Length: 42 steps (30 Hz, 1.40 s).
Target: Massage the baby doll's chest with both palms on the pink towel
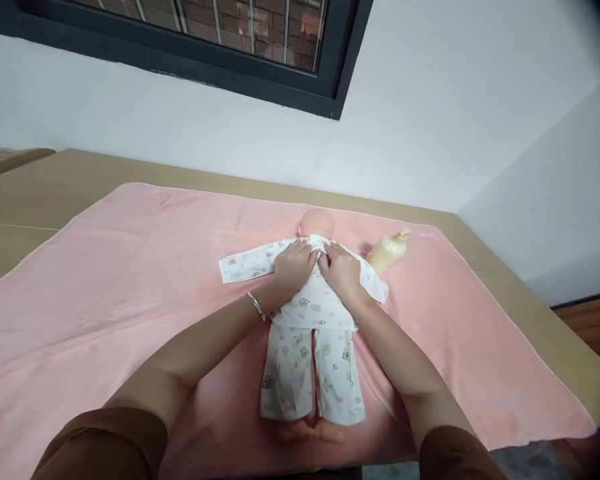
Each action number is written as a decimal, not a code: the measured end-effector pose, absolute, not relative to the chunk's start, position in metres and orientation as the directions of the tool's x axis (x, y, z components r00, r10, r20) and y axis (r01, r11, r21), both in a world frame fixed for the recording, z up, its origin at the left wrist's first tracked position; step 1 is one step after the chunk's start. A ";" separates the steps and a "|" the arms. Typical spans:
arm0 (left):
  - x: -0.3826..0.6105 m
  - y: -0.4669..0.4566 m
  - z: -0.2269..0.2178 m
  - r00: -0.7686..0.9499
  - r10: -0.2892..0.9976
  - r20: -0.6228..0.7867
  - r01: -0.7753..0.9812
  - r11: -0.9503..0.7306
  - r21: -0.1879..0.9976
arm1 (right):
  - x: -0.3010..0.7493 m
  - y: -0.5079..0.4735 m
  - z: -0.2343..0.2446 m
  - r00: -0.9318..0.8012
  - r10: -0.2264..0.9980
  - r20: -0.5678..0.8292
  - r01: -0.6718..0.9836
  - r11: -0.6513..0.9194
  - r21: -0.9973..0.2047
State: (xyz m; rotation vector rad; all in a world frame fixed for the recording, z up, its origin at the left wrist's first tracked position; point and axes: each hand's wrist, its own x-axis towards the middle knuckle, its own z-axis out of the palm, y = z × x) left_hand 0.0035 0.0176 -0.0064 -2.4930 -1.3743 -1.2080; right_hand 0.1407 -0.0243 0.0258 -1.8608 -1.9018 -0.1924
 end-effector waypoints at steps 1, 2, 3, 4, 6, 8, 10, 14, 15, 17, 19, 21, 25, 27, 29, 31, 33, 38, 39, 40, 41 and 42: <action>0.004 0.017 -0.006 0.276 0.711 0.646 0.743 -0.584 0.326 | 0.138 -0.027 0.027 0.054 0.905 0.422 0.973 0.047 -0.226; 0.004 0.016 -0.006 0.247 0.729 0.638 0.752 -0.560 0.348 | 0.136 -0.029 0.028 0.075 0.904 0.420 0.973 0.027 -0.231; 0.004 0.016 -0.006 0.223 0.746 0.628 0.760 -0.536 0.367 | 0.136 -0.029 0.029 0.093 0.905 0.416 0.971 0.010 -0.238; 0.005 0.017 -0.006 0.206 0.759 0.617 0.768 -0.516 0.379 | 0.137 -0.029 0.030 0.106 0.906 0.410 0.969 -0.002 -0.246; 0.005 0.020 -0.005 0.203 0.777 0.596 0.777 -0.498 0.384 | 0.141 -0.023 0.028 0.098 0.913 0.395 0.965 0.009 -0.260; 0.005 0.025 -0.005 0.234 0.786 0.573 0.774 -0.507 0.379 | 0.148 -0.015 0.025 0.038 0.928 0.370 0.962 0.066 -0.264; 0.004 0.029 -0.005 0.277 0.780 0.561 0.758 -0.536 0.371 | 0.154 -0.008 0.022 -0.028 0.937 0.348 0.958 0.124 -0.258; 0.001 0.029 -0.002 0.363 0.710 0.604 0.711 -0.629 0.312 | 0.153 -0.009 0.018 -0.023 0.916 0.401 0.957 0.136 -0.256; 0.001 0.027 -0.002 0.371 0.695 0.616 0.706 -0.642 0.299 | 0.151 -0.013 0.018 -0.003 0.908 0.419 0.959 0.122 -0.256; 0.001 0.022 -0.001 0.357 0.689 0.631 0.713 -0.637 0.293 | 0.144 -0.020 0.019 0.043 0.897 0.439 0.964 0.079 -0.255; 0.002 0.019 -0.002 0.304 0.710 0.635 0.735 -0.599 0.318 | 0.140 -0.025 0.022 0.089 0.893 0.440 0.964 0.034 -0.263; 0.003 0.018 -0.004 0.247 0.736 0.631 0.750 -0.557 0.356 | 0.138 -0.026 0.023 0.116 0.896 0.429 0.960 0.010 -0.281; 0.004 0.026 -0.007 0.242 0.773 0.587 0.764 -0.525 0.375 | 0.147 -0.016 0.023 0.077 0.924 0.375 0.959 0.035 -0.282; 0.003 0.030 -0.006 0.287 0.770 0.570 0.759 -0.546 0.355 | 0.153 -0.010 0.021 0.021 0.939 0.343 0.960 0.077 -0.270; 0.001 0.032 -0.003 0.341 0.743 0.576 0.733 -0.594 0.332 | 0.156 -0.007 0.019 -0.038 0.939 0.343 0.956 0.134 -0.262; 0.001 0.031 0.000 0.390 0.703 0.595 0.696 -0.648 0.308 | 0.155 -0.008 0.018 -0.065 0.922 0.382 0.949 0.175 -0.261; 0.000 0.027 0.002 0.393 0.683 0.615 0.688 -0.663 0.296 | 0.152 -0.012 0.018 -0.043 0.902 0.429 0.949 0.171 -0.265; 0.002 0.017 0.000 0.255 0.766 0.590 0.774 -0.527 0.350 | 0.142 -0.024 0.021 0.090 0.878 0.471 0.964 0.043 -0.264; 0.003 0.016 0.000 0.241 0.777 0.582 0.781 -0.512 0.359 | 0.141 -0.025 0.023 0.110 0.878 0.466 0.966 0.017 -0.260; 0.003 0.016 -0.001 0.235 0.781 0.578 0.783 -0.504 0.364 | 0.140 -0.026 0.024 0.127 0.881 0.457 0.967 -0.007 -0.255; 0.003 0.016 -0.001 0.232 0.783 0.578 0.785 -0.501 0.364 | 0.140 -0.027 0.026 0.143 0.884 0.444 0.968 -0.031 -0.249; 0.003 0.016 -0.001 0.232 0.782 0.578 0.788 -0.499 0.360 | 0.140 -0.027 0.028 0.155 0.889 0.430 0.969 -0.051 -0.243</action>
